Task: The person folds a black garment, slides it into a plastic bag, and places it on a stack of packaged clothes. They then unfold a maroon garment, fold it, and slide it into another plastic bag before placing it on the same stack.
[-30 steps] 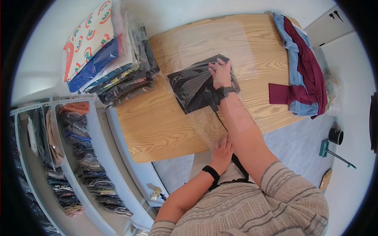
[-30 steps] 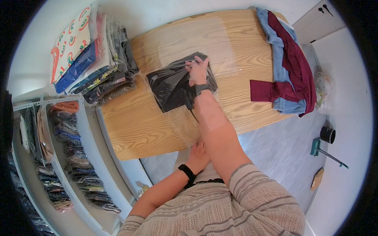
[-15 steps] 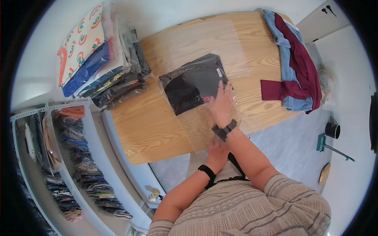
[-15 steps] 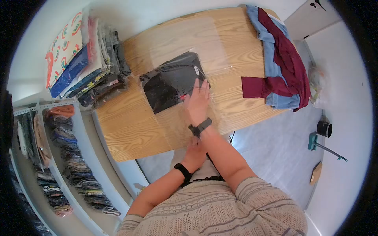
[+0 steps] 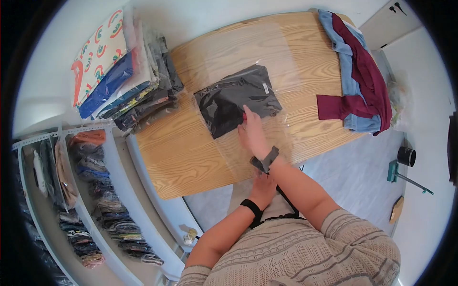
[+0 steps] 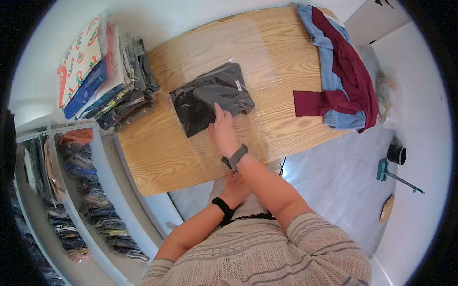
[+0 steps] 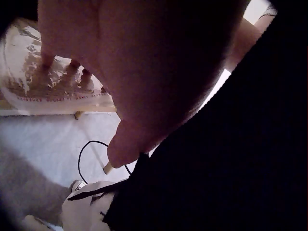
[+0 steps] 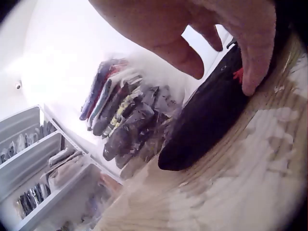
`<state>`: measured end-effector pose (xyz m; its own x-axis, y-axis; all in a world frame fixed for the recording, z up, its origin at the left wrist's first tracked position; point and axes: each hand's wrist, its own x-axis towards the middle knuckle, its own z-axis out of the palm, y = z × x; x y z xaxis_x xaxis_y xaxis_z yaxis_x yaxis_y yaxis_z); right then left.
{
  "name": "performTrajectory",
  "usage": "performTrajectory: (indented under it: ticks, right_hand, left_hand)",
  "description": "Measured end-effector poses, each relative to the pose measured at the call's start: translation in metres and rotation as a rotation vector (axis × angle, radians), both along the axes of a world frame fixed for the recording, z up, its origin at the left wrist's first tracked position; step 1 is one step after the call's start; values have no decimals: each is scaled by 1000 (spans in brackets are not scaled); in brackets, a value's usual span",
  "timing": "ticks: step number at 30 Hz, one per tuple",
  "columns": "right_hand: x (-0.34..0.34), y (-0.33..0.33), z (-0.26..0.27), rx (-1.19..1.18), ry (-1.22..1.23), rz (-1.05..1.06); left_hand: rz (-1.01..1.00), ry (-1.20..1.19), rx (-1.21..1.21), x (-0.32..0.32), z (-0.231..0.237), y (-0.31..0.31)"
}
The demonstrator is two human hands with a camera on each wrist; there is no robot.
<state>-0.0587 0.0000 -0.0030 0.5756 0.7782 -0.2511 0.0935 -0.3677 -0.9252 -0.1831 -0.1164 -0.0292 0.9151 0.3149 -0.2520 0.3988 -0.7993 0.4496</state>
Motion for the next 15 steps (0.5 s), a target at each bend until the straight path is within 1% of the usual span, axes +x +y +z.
performTrajectory:
  ticks: [1,2,3,5,6,7,8,9,10,11,12,13,14,15]
  right_hand:
    - [1,4,-22,129,-201,46]
    - [1,5,-36,258,-403,92]
    - [0,5,-38,258,-404,93]
    - [1,7,-40,203,-257,81]
    - [0,2,-35,204,-258,86]
    - [-2,-11,-24,229,-501,197]
    - [-3,-26,-13,250,-746,310]
    - [-6,-40,1,249,-749,317]
    - [-9,-58,15,222,-634,335]
    - [-12,-78,27,191,-518,354]
    - [-14,-101,34,177,-513,489]
    - [-10,-120,40,160,-506,622]
    - [7,-131,64,108,-260,840]
    - [26,-138,96,50,-2,1044]
  left_hand:
    - [-37,19,53,-1,1,0]
    - [-36,20,51,-1,6,-1]
    - [-13,-5,90,1,13,0]
    - [14,-35,133,5,18,5]
    - [8,54,58,4,16,5]
    - [0,142,-20,3,13,5]
    - [4,139,-22,2,9,4]
    - [100,24,-127,-1,3,2]
    - [195,-91,-235,-4,-3,-1]
    - [464,-264,-489,-9,-9,-3]
    - [472,-267,-498,-14,-4,-2]
    - [272,-210,-363,-22,6,5]
    - [73,-151,-230,-29,22,12]
    - [-49,-348,-133,-27,66,33]
